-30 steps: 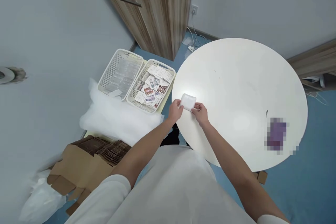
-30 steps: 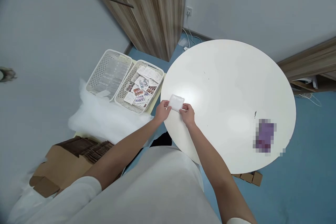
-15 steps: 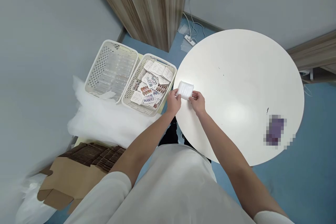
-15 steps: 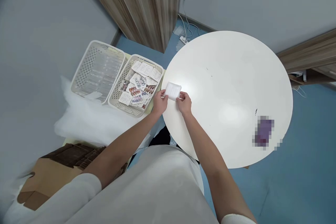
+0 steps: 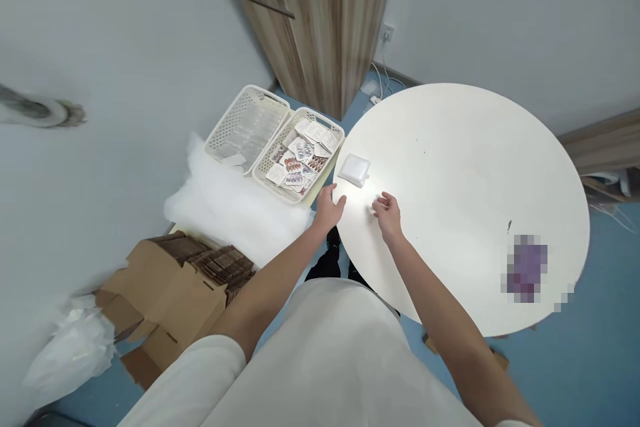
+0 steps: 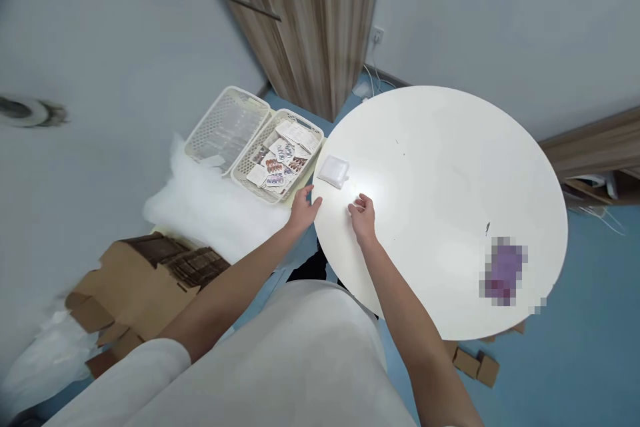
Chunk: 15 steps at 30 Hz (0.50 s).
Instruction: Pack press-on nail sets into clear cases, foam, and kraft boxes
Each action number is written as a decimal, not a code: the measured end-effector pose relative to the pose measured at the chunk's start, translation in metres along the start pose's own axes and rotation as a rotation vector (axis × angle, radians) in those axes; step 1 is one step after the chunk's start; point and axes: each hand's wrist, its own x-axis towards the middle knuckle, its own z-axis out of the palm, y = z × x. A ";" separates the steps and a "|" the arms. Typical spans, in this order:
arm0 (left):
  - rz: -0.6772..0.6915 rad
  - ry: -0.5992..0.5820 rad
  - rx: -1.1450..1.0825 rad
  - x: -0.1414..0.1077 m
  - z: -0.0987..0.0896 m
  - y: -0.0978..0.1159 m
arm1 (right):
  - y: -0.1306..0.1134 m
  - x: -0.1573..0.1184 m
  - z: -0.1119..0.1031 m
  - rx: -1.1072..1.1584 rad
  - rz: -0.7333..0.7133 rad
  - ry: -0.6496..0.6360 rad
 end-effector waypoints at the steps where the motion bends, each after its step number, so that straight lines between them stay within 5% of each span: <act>1: 0.000 -0.026 -0.002 -0.014 -0.004 -0.001 | 0.005 -0.009 -0.009 0.016 0.007 -0.015; 9: -0.181 -0.148 -0.090 -0.141 -0.047 -0.032 | 0.046 -0.085 -0.058 0.355 0.194 -0.201; 15: -0.255 -0.047 -0.214 -0.184 -0.065 -0.056 | 0.048 -0.106 -0.065 0.375 0.238 -0.346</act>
